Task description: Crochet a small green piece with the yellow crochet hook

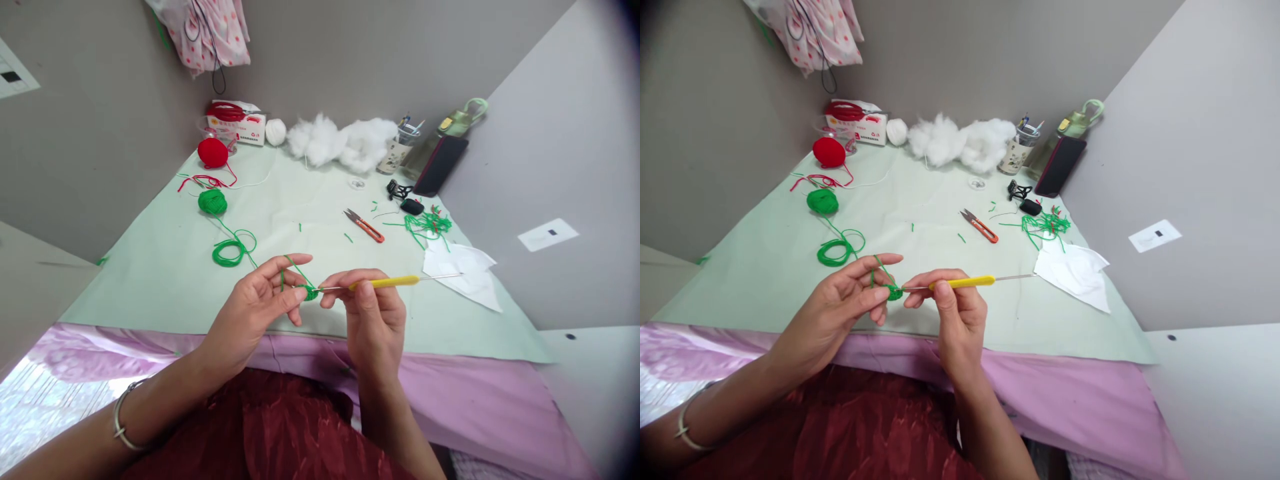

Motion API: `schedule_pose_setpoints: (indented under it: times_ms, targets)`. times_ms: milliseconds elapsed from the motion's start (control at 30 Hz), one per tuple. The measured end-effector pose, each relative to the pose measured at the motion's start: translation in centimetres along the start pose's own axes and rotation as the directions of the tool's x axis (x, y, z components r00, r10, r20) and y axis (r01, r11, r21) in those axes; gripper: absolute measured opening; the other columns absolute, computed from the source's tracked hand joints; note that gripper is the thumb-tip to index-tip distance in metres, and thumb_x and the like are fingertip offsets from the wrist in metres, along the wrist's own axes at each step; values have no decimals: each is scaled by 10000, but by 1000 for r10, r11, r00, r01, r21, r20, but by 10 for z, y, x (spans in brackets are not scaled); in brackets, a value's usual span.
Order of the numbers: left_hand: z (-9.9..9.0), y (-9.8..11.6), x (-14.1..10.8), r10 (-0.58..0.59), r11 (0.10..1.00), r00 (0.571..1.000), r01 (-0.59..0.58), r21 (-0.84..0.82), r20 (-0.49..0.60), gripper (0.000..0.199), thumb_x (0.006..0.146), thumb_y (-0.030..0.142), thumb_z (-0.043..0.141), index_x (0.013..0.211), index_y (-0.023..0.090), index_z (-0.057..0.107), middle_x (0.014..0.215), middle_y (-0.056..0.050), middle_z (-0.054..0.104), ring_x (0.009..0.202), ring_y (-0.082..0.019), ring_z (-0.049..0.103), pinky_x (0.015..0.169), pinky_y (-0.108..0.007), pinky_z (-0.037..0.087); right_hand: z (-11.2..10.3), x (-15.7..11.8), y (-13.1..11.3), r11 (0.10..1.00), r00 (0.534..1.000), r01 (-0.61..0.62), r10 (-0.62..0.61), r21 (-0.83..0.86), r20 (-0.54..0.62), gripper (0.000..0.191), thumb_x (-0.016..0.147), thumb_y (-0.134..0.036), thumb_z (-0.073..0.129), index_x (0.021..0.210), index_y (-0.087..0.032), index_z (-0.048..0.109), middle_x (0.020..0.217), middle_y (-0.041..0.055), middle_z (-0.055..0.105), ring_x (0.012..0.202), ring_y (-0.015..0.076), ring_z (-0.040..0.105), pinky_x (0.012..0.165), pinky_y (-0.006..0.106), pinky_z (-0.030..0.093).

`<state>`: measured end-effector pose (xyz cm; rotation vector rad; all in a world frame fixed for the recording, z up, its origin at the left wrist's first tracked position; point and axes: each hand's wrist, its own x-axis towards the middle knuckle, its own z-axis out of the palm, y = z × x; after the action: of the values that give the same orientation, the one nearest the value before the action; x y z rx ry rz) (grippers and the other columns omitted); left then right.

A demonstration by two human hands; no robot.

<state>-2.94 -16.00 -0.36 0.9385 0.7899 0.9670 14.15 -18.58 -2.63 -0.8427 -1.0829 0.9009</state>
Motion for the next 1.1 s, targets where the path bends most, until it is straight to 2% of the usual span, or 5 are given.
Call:
schedule_pose_setpoints:
  times_ms: [467,667,800,1000,1100]
  targets:
    - [1,-1,0,68,990,996,-61,127,-50,301,907,229,796,1201,270,752,884,62,638,664,-61,635,704,-211,532,1,-5,-3,956,985,173,-163,-236,59,215,1070,-204,546,1063,-251,755,937,12,769,750,132,720,746,310,591]
    - [5,-4,-3,167,969,979,-141,204,-119,299,878,191,833,1161,266,768,865,56,641,731,-70,624,729,-177,556,2,-12,-1,645,853,520,-427,-560,300,243,1039,-130,554,1160,-262,718,991,43,774,930,182,752,788,313,628]
    - [2,-1,-1,-8,1000,999,7,-20,-37,429,865,253,868,1272,237,732,779,67,622,538,-26,505,519,-134,458,3,-16,8,415,781,593,-507,-690,366,358,985,-105,638,1259,-317,728,1097,57,760,976,200,750,766,313,636]
    - [-1,7,6,-136,964,990,141,-227,36,371,859,208,865,1220,182,784,673,92,503,444,25,250,406,-100,260,8,-4,5,897,946,305,-325,-321,-11,236,1054,-179,537,1052,-260,759,860,22,725,739,162,671,676,331,581]
    - [2,6,5,-99,976,995,100,-194,12,342,832,209,885,1166,226,815,829,47,610,443,37,335,396,-109,287,11,2,4,963,980,200,-200,-182,18,204,1052,-225,567,996,-244,762,899,34,752,712,153,661,631,316,570]
